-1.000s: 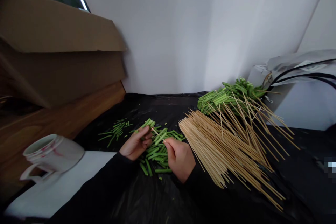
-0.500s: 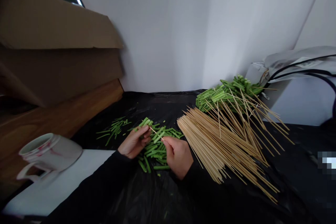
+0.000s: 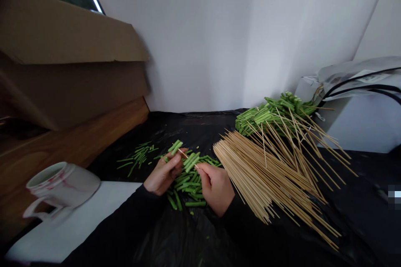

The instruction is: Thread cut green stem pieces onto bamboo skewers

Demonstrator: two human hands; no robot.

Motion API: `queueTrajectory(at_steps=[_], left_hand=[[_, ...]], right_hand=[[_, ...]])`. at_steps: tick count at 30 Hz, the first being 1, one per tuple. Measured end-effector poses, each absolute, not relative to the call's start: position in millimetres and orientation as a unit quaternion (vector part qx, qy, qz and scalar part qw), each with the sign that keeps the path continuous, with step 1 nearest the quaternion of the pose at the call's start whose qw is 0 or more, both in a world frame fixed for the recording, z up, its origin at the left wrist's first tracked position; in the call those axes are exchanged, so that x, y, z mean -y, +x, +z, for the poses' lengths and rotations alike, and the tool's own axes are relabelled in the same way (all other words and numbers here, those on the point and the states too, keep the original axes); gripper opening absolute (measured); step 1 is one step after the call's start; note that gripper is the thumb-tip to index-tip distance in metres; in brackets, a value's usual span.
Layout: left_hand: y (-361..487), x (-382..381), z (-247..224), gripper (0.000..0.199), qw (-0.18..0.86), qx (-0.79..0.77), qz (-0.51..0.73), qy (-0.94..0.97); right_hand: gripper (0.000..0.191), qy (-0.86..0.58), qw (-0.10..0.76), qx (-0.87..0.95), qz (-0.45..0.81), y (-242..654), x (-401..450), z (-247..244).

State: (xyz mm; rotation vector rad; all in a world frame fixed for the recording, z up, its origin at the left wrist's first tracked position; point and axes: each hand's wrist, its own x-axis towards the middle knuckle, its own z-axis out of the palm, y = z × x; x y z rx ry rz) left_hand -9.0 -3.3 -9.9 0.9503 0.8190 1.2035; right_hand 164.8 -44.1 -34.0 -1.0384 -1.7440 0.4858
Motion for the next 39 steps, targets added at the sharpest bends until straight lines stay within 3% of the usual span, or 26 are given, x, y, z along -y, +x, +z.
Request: queueTrajectory(at_steps=[6, 15, 22, 27, 39], left_hand=[[-16.5, -4.7, -5.6, 0.021, 0.677, -0.343, 0.55, 0.348], [-0.9, 9.1, -13.2, 0.024, 0.656, -0.378, 0.486, 0.436], [-11.5, 0.8, -7.0, 0.04, 0.644, -0.356, 0.547, 0.399], [-15.1, -5.9, -6.3, 0.028, 0.659, -0.363, 0.569, 0.331], [-3.8, 3.4, -13.4, 0.03, 0.594, -0.401, 0.533, 0.451]], right_hand=[[0.026, -0.448, 0.472, 0.725, 0.226, 164.9, 45.0, -36.2], [0.03, -0.454, 0.475, 0.72, 0.226, 164.2, 47.4, -28.3], [0.027, -0.467, 0.473, 0.715, 0.219, 168.2, 44.3, -31.6], [0.027, -0.472, 0.454, 0.726, 0.208, 168.8, 44.9, -33.9], [0.028, -0.472, 0.454, 0.722, 0.223, 166.5, 46.9, -33.2]])
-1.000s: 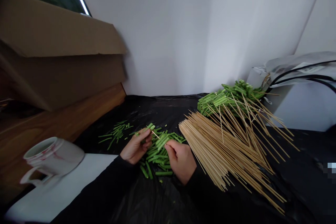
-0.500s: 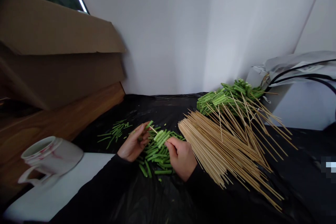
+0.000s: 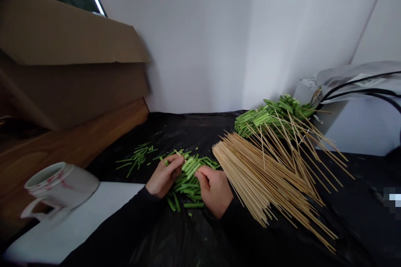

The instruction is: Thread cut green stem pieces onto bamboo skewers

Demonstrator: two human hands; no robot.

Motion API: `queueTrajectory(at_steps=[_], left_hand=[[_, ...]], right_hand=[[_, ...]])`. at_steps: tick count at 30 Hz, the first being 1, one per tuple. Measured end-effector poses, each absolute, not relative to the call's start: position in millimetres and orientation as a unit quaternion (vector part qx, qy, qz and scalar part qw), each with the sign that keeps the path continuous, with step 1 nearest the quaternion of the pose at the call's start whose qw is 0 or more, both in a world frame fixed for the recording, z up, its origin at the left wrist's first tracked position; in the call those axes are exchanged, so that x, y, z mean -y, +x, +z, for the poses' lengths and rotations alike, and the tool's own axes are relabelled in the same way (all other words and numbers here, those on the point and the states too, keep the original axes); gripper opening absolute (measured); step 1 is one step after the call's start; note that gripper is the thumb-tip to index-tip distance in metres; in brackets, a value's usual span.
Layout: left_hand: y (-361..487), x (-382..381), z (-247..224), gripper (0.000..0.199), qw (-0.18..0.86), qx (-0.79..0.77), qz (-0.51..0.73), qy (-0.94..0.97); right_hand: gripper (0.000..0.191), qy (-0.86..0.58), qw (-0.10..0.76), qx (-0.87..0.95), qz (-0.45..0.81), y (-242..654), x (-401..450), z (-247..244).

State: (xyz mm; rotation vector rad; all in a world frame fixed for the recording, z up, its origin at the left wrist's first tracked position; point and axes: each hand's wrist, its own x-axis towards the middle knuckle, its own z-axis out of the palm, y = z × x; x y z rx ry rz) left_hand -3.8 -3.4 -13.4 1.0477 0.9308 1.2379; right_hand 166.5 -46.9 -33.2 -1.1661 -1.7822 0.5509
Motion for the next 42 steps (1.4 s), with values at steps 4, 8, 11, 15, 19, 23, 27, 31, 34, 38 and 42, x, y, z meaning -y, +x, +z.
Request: queueTrajectory(at_steps=[4, 8, 11, 15, 19, 23, 27, 31, 34, 38, 42], left_hand=[[-1.2, 6.9, -10.4, 0.029, 0.577, -0.415, 0.533, 0.458], [-1.6, 6.9, -8.2, 0.026, 0.575, -0.416, 0.531, 0.462], [-1.9, 6.0, -9.6, 0.026, 0.578, -0.416, 0.525, 0.467], [-1.1, 5.5, -13.5, 0.025, 0.583, -0.416, 0.519, 0.466], [-3.0, 4.6, -13.7, 0.029, 0.587, -0.41, 0.525, 0.46], [-12.7, -1.8, -8.7, 0.04, 0.609, -0.399, 0.544, 0.417], [-23.6, -11.5, -3.1, 0.035, 0.671, -0.39, 0.555, 0.299], [-27.7, -16.2, -0.4, 0.029, 0.716, -0.377, 0.541, 0.229], [-28.2, -16.3, 0.2, 0.025, 0.726, -0.368, 0.538, 0.217], [-28.1, -15.4, 0.1, 0.02, 0.731, -0.364, 0.538, 0.21], [-28.0, -16.3, -2.4, 0.027, 0.735, -0.344, 0.546, 0.207]], right_hand=[[0.027, -0.471, 0.454, 0.724, 0.219, 167.5, 45.4, -33.7], [0.027, -0.469, 0.458, 0.72, 0.225, 168.3, 44.4, -34.5], [0.027, -0.469, 0.46, 0.717, 0.233, 167.6, 45.2, -34.9], [0.029, -0.468, 0.462, 0.706, 0.263, 166.7, 44.9, -34.0], [0.028, -0.477, 0.456, 0.703, 0.264, 172.4, 38.3, -31.3], [0.026, -0.501, 0.448, 0.709, 0.215, 180.9, 31.6, -32.6], [0.028, -0.496, 0.427, 0.724, 0.219, 180.5, 33.1, -37.8], [0.028, -0.492, 0.428, 0.729, 0.207, 176.0, 36.8, -38.9], [0.029, -0.495, 0.438, 0.715, 0.227, 177.4, 34.5, -36.7], [0.029, -0.516, 0.505, 0.621, 0.306, 188.3, 22.9, -35.7], [0.029, -0.52, 0.548, 0.56, 0.34, 195.8, 15.0, -36.6]])
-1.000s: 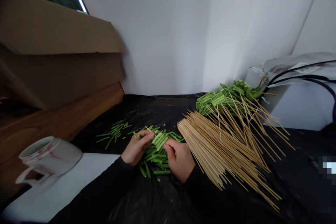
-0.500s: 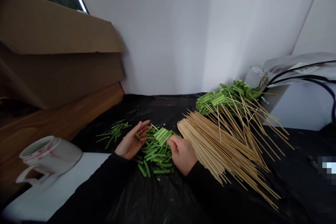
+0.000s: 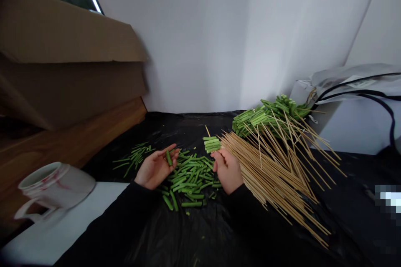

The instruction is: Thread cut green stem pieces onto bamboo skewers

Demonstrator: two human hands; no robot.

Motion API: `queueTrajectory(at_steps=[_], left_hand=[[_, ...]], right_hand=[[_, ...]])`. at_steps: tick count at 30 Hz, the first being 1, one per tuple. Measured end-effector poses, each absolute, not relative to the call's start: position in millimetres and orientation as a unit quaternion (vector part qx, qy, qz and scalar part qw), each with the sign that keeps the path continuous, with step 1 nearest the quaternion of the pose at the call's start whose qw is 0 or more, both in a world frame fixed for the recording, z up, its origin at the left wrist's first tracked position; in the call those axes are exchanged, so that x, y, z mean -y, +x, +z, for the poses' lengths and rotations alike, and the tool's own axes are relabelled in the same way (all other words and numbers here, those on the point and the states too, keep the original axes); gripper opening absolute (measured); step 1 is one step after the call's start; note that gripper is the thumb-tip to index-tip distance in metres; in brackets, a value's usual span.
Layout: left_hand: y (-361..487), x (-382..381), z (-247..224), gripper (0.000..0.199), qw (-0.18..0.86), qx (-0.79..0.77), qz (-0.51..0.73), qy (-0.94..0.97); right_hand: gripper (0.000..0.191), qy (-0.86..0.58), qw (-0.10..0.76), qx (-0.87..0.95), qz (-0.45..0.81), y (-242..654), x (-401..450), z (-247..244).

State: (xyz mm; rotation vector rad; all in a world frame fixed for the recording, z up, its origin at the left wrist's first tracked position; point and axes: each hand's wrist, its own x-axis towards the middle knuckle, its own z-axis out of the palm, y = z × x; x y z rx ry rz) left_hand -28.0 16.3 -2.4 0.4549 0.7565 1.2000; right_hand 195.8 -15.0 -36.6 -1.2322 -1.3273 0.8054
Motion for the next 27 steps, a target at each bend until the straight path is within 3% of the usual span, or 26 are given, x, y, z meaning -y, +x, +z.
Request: queueTrajectory(at_steps=[15, 22, 27], left_hand=[[-26.9, -16.9, -4.8, 0.024, 0.695, -0.344, 0.591, 0.223], [-28.2, -18.3, -4.2, 0.014, 0.694, -0.357, 0.586, 0.217], [-27.2, -19.3, -5.0, 0.019, 0.697, -0.355, 0.577, 0.234]], right_hand=[[0.027, -0.476, 0.449, 0.708, 0.263, 181.6, 32.4, -32.7], [0.027, -0.462, 0.437, 0.734, 0.237, 180.9, 35.5, -31.1], [0.025, -0.464, 0.433, 0.74, 0.221, 181.5, 37.0, -30.6]])
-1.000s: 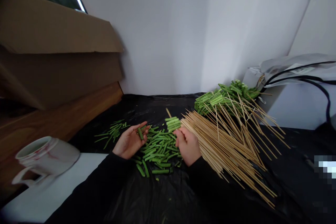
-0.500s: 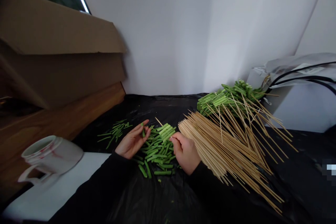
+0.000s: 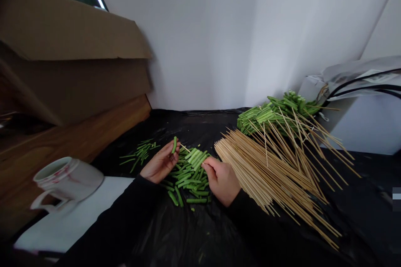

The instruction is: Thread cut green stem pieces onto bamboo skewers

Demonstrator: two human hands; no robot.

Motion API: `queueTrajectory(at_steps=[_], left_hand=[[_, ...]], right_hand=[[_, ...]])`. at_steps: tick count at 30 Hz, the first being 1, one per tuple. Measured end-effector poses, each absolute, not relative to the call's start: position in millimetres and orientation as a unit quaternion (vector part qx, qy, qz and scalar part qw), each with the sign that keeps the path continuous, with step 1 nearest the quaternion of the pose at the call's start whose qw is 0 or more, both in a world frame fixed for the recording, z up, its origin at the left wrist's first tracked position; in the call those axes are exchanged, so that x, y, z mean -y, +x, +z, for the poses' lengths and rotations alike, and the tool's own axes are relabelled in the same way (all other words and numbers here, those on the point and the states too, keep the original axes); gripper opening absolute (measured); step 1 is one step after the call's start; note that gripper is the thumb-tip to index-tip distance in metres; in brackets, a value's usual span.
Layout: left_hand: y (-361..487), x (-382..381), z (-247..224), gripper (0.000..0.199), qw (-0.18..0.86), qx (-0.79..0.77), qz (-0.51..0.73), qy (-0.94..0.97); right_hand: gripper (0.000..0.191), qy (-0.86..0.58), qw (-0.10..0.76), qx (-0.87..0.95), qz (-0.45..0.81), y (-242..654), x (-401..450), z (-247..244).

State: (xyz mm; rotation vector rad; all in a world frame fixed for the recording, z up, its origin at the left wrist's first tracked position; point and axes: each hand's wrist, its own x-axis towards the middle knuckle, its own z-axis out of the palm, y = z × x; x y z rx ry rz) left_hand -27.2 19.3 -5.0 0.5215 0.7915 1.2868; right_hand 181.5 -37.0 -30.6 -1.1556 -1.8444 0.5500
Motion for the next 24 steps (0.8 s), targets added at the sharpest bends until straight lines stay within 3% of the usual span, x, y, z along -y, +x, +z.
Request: queueTrajectory(at_steps=[24], left_hand=[[-28.5, -18.0, -14.1, 0.021, 0.702, -0.347, 0.547, 0.295]], right_hand=[[0.022, -0.484, 0.404, 0.753, 0.187, 181.8, 37.3, -34.4]])
